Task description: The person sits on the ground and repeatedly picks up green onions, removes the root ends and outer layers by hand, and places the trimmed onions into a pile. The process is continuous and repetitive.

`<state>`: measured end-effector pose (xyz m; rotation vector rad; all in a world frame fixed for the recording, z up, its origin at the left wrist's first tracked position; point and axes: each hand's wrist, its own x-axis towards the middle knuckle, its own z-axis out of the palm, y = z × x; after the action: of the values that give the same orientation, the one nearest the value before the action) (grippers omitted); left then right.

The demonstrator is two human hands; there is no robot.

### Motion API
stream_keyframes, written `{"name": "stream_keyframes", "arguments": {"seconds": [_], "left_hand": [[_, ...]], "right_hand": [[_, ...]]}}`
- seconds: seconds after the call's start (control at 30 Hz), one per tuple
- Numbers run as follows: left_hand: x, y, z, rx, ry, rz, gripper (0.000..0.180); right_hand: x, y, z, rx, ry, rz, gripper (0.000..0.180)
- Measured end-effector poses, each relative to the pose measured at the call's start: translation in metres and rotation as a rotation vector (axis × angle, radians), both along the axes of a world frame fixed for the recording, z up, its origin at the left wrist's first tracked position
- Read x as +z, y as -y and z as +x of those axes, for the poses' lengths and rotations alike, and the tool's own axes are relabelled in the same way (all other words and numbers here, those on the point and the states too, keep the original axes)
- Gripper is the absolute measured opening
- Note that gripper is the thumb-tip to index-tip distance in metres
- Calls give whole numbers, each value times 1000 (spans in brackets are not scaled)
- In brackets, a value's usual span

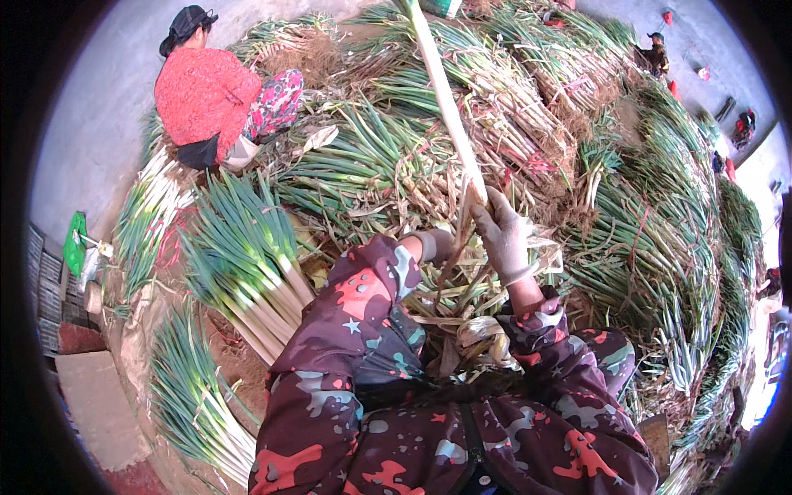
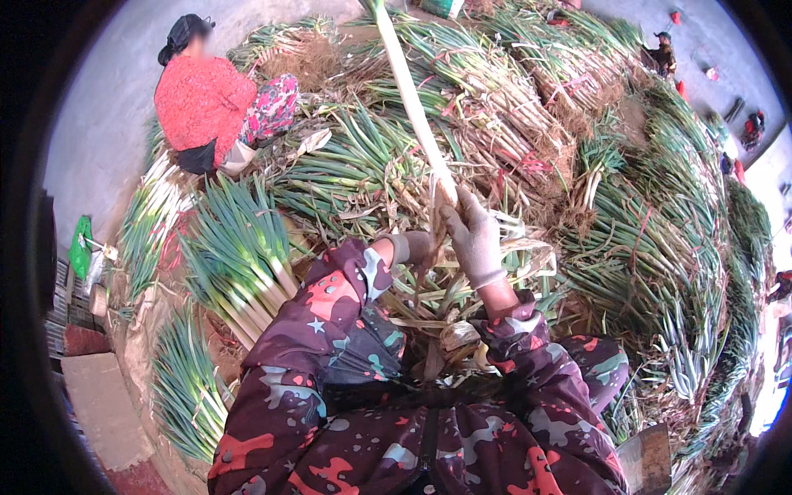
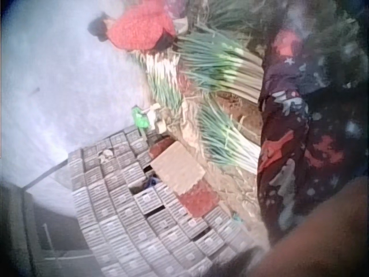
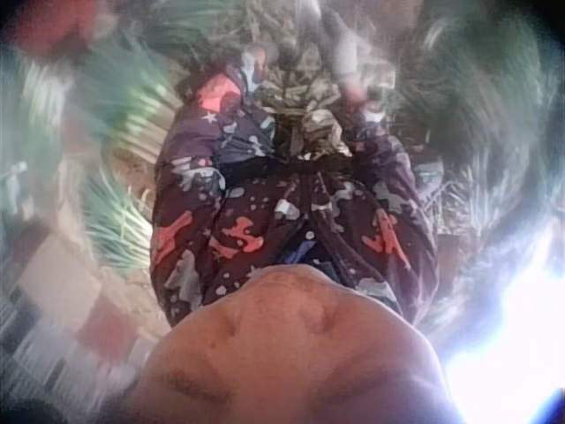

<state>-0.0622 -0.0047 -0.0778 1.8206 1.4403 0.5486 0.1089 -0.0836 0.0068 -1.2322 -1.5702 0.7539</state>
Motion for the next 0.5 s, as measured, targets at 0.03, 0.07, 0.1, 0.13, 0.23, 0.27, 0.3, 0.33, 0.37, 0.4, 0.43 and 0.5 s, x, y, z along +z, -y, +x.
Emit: {"name": "stream_keyframes", "arguments": {"seconds": [0.03,0.07,0.1,0.13,0.23,0.27,0.3,0.33,0.37,0.4,0.43,0.5], "left_hand": [[0,-5,3,-8,-17,9,38],[2,-10,2,-8,-3,19,40],[12,-6,-15,31,57,30,41],[23,-6,-31,72,178,58,43],[86,12,-25,160,1230,-30,52],[105,18,-18,156,1403,-80,47],[114,25,-17,160,1574,-126,43],[99,17,-28,156,1574,-180,33],[86,12,-32,119,1649,-194,29],[88,13,-33,137,1671,-214,27],[90,15,-33,155,1692,-233,25],[90,15,-33,116,1752,-290,26]], "right_hand": [[0,-1,3,-3,-47,21,36],[-4,-5,12,-22,14,7,38],[-3,-1,5,-3,-22,23,38],[-3,3,-2,15,-57,39,39],[-12,17,0,-16,296,161,40],[-18,24,-9,48,146,172,42],[-26,31,-20,121,-7,182,45],[-35,32,-23,227,-83,73,51],[-39,29,-32,272,-342,-10,53],[-34,20,-32,330,-371,-34,52],[-27,11,-31,388,-401,-57,52],[-2,9,-27,648,-649,-441,49]]}}
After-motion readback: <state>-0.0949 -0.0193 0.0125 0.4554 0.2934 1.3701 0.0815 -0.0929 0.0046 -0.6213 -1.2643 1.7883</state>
